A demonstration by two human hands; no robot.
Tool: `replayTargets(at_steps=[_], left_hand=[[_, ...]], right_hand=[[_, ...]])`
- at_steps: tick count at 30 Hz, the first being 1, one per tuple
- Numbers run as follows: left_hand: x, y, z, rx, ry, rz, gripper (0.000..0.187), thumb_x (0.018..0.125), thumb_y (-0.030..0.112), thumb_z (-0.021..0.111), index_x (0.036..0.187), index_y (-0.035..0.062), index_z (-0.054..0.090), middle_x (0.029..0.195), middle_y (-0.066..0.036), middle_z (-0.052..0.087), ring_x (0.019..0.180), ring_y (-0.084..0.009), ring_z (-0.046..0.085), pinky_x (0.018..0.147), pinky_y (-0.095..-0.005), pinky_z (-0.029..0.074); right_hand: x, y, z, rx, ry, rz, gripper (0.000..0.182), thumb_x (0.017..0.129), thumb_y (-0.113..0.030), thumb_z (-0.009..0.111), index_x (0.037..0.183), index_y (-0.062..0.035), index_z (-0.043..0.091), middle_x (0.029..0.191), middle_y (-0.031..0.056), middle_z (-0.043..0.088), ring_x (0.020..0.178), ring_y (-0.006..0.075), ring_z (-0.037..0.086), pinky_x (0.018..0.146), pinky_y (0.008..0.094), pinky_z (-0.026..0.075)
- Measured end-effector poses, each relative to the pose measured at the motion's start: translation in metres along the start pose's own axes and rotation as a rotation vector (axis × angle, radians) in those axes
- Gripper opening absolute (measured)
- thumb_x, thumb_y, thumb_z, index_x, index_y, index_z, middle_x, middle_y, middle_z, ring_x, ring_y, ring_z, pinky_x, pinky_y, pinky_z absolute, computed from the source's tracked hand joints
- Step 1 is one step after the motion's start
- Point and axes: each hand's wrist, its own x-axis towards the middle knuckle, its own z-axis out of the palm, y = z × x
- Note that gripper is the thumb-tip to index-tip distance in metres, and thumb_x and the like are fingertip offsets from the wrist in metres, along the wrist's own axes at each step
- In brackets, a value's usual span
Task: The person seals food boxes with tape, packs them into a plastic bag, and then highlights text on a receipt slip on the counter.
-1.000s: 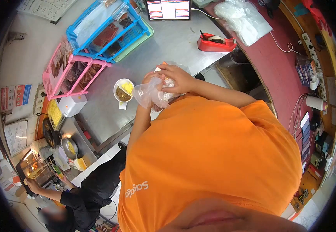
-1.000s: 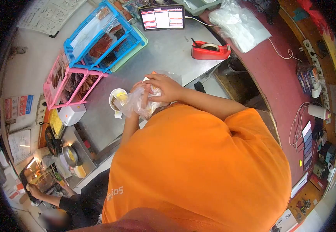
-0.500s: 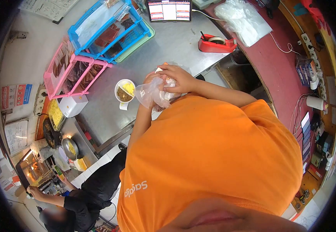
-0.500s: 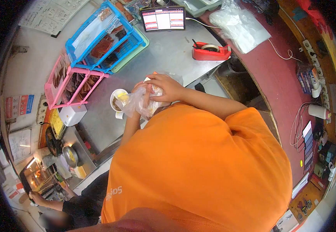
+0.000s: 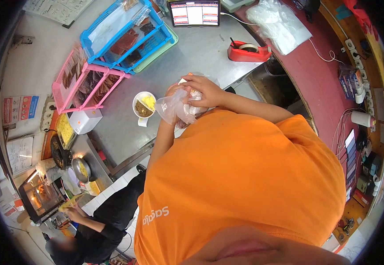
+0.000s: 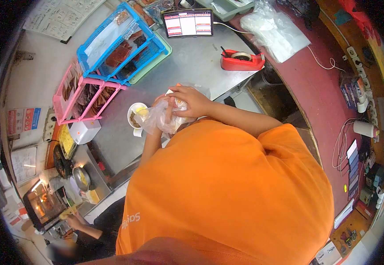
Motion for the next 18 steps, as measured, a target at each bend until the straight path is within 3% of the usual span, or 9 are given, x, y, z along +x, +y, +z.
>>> replayTargets(at_steps=[5,7,18], left_hand=[[0.000,0.004,-0.001,0.081,-0.017,0.014,0.037,0.093,0.026,0.047,0.065,0.0048,0.057,0.067,-0.008,0.060,0.073,-0.0251,0.059,0.091,-0.0376,0.041],[0.000,0.001,0.001,0.046,0.000,-0.018,0.034,0.090,0.030,0.054,0.065,0.0080,0.059,0.063,-0.002,0.059,0.070,-0.0188,0.059,0.093,-0.0377,0.039],[-0.002,-0.005,0.004,0.092,0.034,0.034,0.030,0.088,0.026,0.057,0.064,0.0083,0.060,0.062,-0.002,0.059,0.069,-0.0195,0.059,0.090,-0.0376,0.041]], right_hand=[[-0.001,0.000,0.000,-0.017,-0.002,0.004,0.060,0.072,-0.040,0.070,0.121,-0.0085,0.054,0.132,0.0190,0.044,0.125,0.0396,0.038,0.101,0.0465,0.031],[-0.001,0.001,0.000,-0.018,0.018,-0.025,0.060,0.072,-0.040,0.070,0.121,-0.0078,0.054,0.132,0.0192,0.044,0.124,0.0386,0.039,0.101,0.0459,0.031],[-0.001,0.002,0.000,-0.001,0.006,-0.009,0.060,0.073,-0.041,0.069,0.122,-0.0089,0.054,0.132,0.0195,0.044,0.124,0.0380,0.039,0.101,0.0464,0.031]])
